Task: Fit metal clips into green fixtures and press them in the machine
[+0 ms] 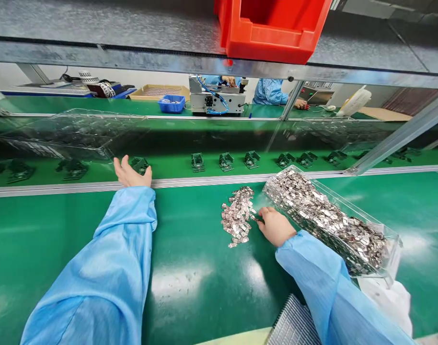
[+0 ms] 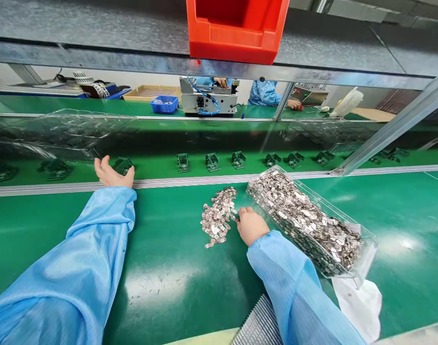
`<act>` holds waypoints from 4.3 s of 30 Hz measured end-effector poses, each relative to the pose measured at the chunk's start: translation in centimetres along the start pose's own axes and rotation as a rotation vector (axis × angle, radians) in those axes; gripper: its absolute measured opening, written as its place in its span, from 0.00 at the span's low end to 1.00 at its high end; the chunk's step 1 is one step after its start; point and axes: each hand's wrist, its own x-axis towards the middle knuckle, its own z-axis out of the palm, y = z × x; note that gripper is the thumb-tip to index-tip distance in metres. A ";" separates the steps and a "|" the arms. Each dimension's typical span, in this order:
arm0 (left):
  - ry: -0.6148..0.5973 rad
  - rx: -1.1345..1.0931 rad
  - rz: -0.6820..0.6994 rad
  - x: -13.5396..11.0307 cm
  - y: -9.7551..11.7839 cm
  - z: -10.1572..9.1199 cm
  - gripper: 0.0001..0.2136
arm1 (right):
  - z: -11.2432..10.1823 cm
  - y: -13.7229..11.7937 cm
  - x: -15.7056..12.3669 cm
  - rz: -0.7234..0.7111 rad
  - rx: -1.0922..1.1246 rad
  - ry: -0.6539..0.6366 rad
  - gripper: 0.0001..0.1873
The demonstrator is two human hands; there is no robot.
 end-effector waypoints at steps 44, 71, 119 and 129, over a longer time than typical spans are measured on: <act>-0.956 -0.718 0.012 -22.0 10.6 -10.6 0.31 | 3.6 1.7 -22.8 0.175 1.437 0.544 0.14; -1.490 -0.982 0.145 -32.6 16.8 -13.6 0.14 | 6.0 -2.6 -24.9 0.221 1.225 0.687 0.07; -1.438 -1.007 0.044 -36.2 21.5 -9.4 0.19 | 13.2 -3.0 -26.2 0.328 1.462 0.526 0.21; -1.456 -1.011 0.059 -36.1 20.8 -9.1 0.17 | 14.4 -2.8 -26.4 0.211 1.243 0.629 0.21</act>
